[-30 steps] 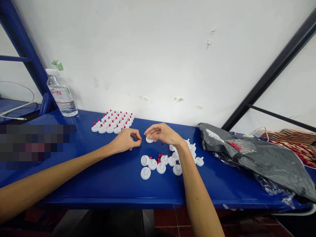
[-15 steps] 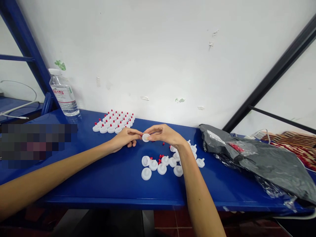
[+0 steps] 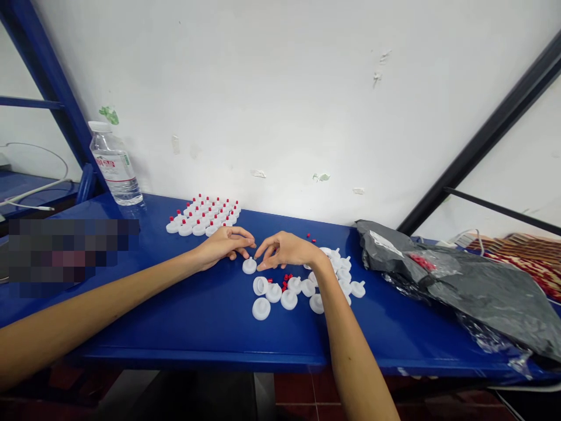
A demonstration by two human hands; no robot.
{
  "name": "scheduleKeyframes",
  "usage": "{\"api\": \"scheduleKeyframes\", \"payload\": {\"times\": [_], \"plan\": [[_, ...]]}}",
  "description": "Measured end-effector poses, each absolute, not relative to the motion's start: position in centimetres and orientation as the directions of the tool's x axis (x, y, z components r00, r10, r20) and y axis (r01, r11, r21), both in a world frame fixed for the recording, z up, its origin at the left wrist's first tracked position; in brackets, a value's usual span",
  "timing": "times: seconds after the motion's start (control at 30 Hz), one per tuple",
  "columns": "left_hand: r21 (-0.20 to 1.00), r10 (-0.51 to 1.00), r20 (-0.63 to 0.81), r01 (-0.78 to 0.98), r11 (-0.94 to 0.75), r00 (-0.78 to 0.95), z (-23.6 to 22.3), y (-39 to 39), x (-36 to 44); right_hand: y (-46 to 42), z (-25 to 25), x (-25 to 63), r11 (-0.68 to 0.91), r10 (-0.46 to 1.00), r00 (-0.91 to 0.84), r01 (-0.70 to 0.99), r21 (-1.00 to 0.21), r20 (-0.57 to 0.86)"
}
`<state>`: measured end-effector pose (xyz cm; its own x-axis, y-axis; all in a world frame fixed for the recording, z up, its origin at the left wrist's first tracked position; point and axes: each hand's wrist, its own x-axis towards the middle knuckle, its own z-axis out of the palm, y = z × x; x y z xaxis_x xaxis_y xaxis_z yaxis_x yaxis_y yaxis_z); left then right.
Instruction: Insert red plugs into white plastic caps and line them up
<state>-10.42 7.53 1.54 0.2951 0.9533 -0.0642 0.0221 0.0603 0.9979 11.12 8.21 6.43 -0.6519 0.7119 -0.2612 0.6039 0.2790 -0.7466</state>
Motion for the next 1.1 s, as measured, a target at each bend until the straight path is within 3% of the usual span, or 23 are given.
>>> {"api": "scheduleKeyframes", "payload": {"times": [0.2,0.33,0.47,0.67,1.1], "plan": [[0.999,0.958,-0.025,0.038,0.014,0.285,1.4,7.7,-10.5,8.0,5.6,9.8,0.334,0.700,-0.679,0.586,-0.738,-0.222],[0.986,0.948,0.079,0.114,-0.119,0.309,2.4,7.7,-11.0,8.2,5.1,9.5,0.355,0.703,-0.684,0.576,-0.736,-0.197],[0.935,0.899,0.148,0.238,-0.264,0.413,3.6,7.6,-11.4,8.6,4.8,9.8,0.394,0.752,-0.644,0.612,-0.685,-0.142],[0.898,0.827,0.212,0.231,-0.376,0.520,3.0,7.5,-11.3,8.6,4.9,9.7,0.415,0.758,-0.639,0.627,-0.660,-0.130],[0.884,0.807,0.157,0.284,-0.372,0.569,3.5,7.1,-11.5,8.5,5.0,9.7,0.378,0.752,-0.638,0.625,-0.683,-0.167]]}}
